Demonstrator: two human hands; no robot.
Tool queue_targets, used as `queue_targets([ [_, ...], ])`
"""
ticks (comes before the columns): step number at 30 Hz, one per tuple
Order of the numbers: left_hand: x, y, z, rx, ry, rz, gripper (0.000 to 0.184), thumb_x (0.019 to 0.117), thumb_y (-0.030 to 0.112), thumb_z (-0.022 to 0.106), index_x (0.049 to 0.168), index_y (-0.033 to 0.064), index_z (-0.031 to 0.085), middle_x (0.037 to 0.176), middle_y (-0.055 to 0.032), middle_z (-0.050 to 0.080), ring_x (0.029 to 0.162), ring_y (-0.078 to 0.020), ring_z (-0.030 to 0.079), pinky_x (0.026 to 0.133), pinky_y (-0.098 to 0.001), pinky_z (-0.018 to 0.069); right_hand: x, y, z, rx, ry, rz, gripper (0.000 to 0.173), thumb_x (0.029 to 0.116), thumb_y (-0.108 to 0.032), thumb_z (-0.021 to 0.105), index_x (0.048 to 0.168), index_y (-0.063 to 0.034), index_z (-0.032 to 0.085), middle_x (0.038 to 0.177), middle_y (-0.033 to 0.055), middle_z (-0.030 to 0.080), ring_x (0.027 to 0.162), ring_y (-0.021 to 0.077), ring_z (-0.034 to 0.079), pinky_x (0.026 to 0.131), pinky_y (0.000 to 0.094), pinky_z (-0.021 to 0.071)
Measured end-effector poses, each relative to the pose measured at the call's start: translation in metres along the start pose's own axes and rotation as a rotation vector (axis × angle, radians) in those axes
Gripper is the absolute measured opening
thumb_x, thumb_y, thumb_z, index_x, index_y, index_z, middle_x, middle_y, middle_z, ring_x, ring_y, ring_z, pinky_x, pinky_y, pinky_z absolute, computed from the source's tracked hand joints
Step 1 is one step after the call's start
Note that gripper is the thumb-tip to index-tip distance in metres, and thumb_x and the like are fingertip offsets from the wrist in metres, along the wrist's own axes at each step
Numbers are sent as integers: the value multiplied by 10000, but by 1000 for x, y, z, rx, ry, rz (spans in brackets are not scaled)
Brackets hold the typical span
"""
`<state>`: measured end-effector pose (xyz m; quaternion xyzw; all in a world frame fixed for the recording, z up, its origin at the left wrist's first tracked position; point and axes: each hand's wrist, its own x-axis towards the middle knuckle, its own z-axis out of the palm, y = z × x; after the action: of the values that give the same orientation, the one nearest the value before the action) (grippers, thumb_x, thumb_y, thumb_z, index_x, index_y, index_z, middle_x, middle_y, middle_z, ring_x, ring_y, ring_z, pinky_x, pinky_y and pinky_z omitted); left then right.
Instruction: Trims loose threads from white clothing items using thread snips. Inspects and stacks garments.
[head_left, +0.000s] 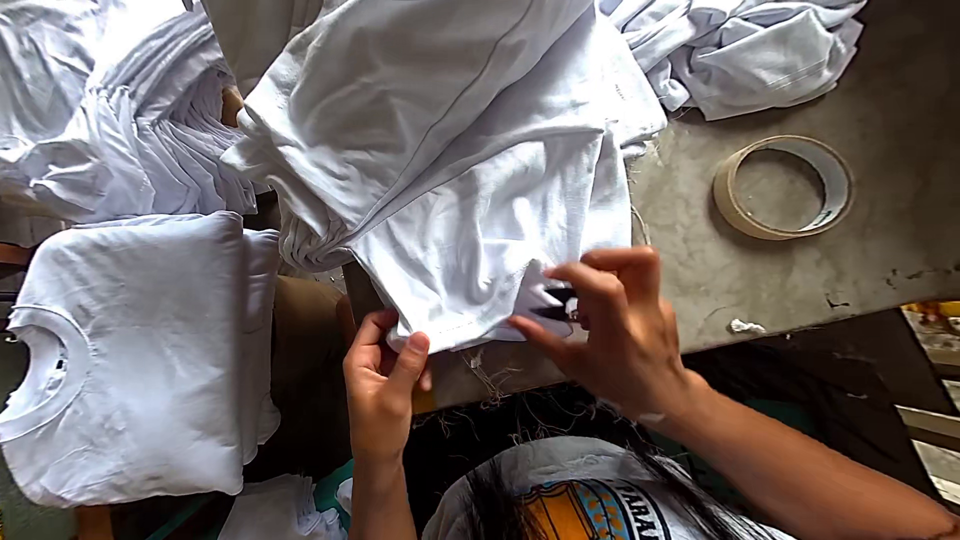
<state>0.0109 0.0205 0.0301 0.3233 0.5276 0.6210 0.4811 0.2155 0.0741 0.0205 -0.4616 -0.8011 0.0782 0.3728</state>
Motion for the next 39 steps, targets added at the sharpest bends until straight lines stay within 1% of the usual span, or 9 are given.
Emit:
queue_targets([
  [5, 9, 2, -4, 735, 59, 416, 217, 915, 190, 663, 770, 32, 697, 1065, -26, 559, 1036, 4, 534, 884, -112, 456, 17, 15, 4, 31, 37, -150, 158, 922, -86, 588, 966, -57, 737, 867, 147, 603, 574, 185, 519, 474, 291, 363],
  [8, 15, 11, -34, 628, 51, 406, 192, 933, 184, 673, 758, 106, 695, 961, 82, 667, 944, 27, 623, 834, -150, 531, 19, 35, -18, -14, 77, -227, 128, 990, -62, 537, 1030, -21, 651, 942, 170, 646, 754, 226, 623, 624, 306, 495],
  [18, 33, 15, -25, 372, -12, 307, 215, 961, 104, 623, 812, 220, 724, 875, 157, 696, 813, 30, 655, 735, -169, 566, 16, 58, -36, -121, 65, -266, 123, 1020, -71, 511, 1074, -1, 596, 954, 195, 651, 758, 269, 634, 613, 353, 495],
  [23, 53, 37, 5, 407, -323, 264, 196, 980, 135, 605, 802, 214, 631, 687, 184, 592, 634, 98, 566, 594, -103, 488, 35, 35, -35, 51, 145, -273, 123, 1015, -118, 535, 1046, 1, 538, 928, 139, 560, 751, 132, 533, 627, 192, 416],
  [25, 89, 50, -2, 51, -202, 272, 233, 1025, 136, 543, 932, 235, 731, 872, 145, 736, 818, 32, 685, 755, -190, 582, 33, 34, -36, 151, 106, -252, 206, 1035, -195, 574, 1086, -1, 529, 951, 111, 538, 761, 86, 513, 652, 157, 423],
  [27, 130, 56, -13, -124, -28, 276, 273, 1114, 172, 322, 1205, 148, 578, 1165, 31, 707, 1089, -138, 696, 930, -383, 594, 23, 39, -35, 179, 0, -232, 218, 1019, -245, 597, 1032, -29, 570, 915, 105, 562, 711, 116, 523, 596, 203, 429],
  [31, 130, 45, -13, 191, 70, 286, 339, 1092, 132, 334, 1399, 8, 408, 1369, -36, 547, 1251, -142, 590, 1046, -362, 509, 0, 54, -23, 19, -310, -210, 207, 900, -234, 601, 965, -94, 739, 926, 144, 663, 528, 239, 584, 396, 378, 407],
  [35, 51, 14, 9, 658, -172, 658, 247, 993, 216, 606, 1161, 35, 615, 1172, -13, 627, 1111, -48, 597, 946, -238, 512, 2, 52, -18, 34, -175, -266, 181, 935, -97, 526, 908, -59, 701, 839, 127, 648, 558, 213, 558, 447, 334, 387],
  [39, 14, -15, 31, 808, -245, 797, 189, 943, 213, 649, 982, 79, 775, 1010, -104, 711, 1005, -170, 668, 883, -303, 538, 9, 19, -40, 132, -22, -356, 145, 1070, -186, 515, 1028, -65, 583, 862, 96, 583, 728, 169, 551, 631, 262, 424],
])
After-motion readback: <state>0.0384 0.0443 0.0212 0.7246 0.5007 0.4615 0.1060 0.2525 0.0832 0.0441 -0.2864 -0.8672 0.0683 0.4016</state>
